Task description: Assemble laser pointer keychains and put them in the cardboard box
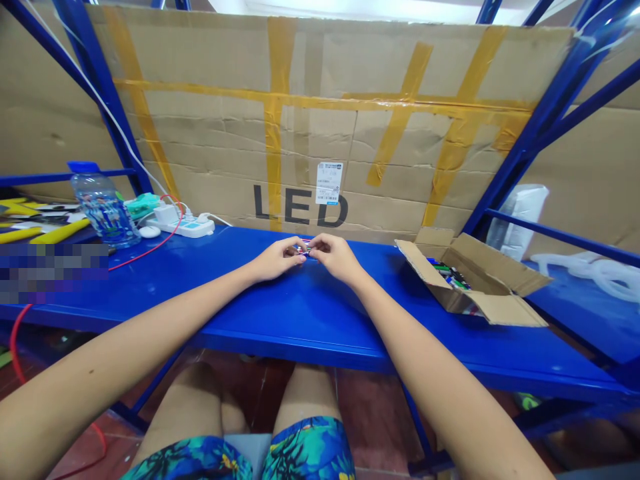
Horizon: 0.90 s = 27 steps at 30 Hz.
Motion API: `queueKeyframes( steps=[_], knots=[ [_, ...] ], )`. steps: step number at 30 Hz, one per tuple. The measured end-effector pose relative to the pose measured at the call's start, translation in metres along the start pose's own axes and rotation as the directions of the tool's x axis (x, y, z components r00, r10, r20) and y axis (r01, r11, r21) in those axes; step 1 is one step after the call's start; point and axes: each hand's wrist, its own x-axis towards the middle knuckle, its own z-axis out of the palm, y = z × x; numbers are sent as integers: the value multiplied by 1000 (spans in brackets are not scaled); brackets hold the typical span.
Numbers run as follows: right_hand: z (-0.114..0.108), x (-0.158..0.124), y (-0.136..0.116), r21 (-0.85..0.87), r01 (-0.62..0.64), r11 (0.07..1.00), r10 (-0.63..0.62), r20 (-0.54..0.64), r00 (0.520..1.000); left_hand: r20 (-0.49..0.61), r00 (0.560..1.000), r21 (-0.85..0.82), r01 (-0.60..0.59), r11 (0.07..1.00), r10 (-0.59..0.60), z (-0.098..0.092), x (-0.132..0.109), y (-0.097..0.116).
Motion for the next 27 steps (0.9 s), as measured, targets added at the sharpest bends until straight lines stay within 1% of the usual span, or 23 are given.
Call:
queueKeyframes(
  steps=[4, 7, 11, 13, 15, 18, 20, 23, 27],
  knots=[
    [0, -1, 1, 5, -56, 998, 56, 44, 997, -45, 994, 136, -89, 987, 96, 1, -1, 4],
    [-1, -3, 1, -66, -50, 997, 55, 78, 995, -84, 992, 239, -71, 968, 93, 2, -1, 7],
    [-3, -6, 0, -171, 14, 985, 4, 104, 995, -49, 997, 318, -39, 947, 58, 3, 1, 8],
    [-4, -7, -1, -231, 54, 971, -23, 135, 991, -34, 996, 328, -65, 942, 80, 3, 1, 8],
    [-4, -8, -1, -272, 83, 959, -39, 164, 986, -15, 991, 325, -120, 938, 132, 4, -1, 9],
    [-5, -9, -3, -280, 92, 955, -38, 194, 980, 1, 982, 350, -179, 919, 191, 4, -3, 12],
    [-6, -10, -3, -283, 88, 955, -29, 206, 978, 6, 977, 380, -199, 904, 213, 5, -5, 14],
    [-7, -10, -4, -295, 89, 951, -28, 208, 978, 14, 973, 431, -214, 877, 231, 6, -4, 14],
    [-7, -10, -4, -318, 123, 940, -67, 182, 981, 31, 975, 518, -205, 831, 222, 8, 0, 8]
  ],
)
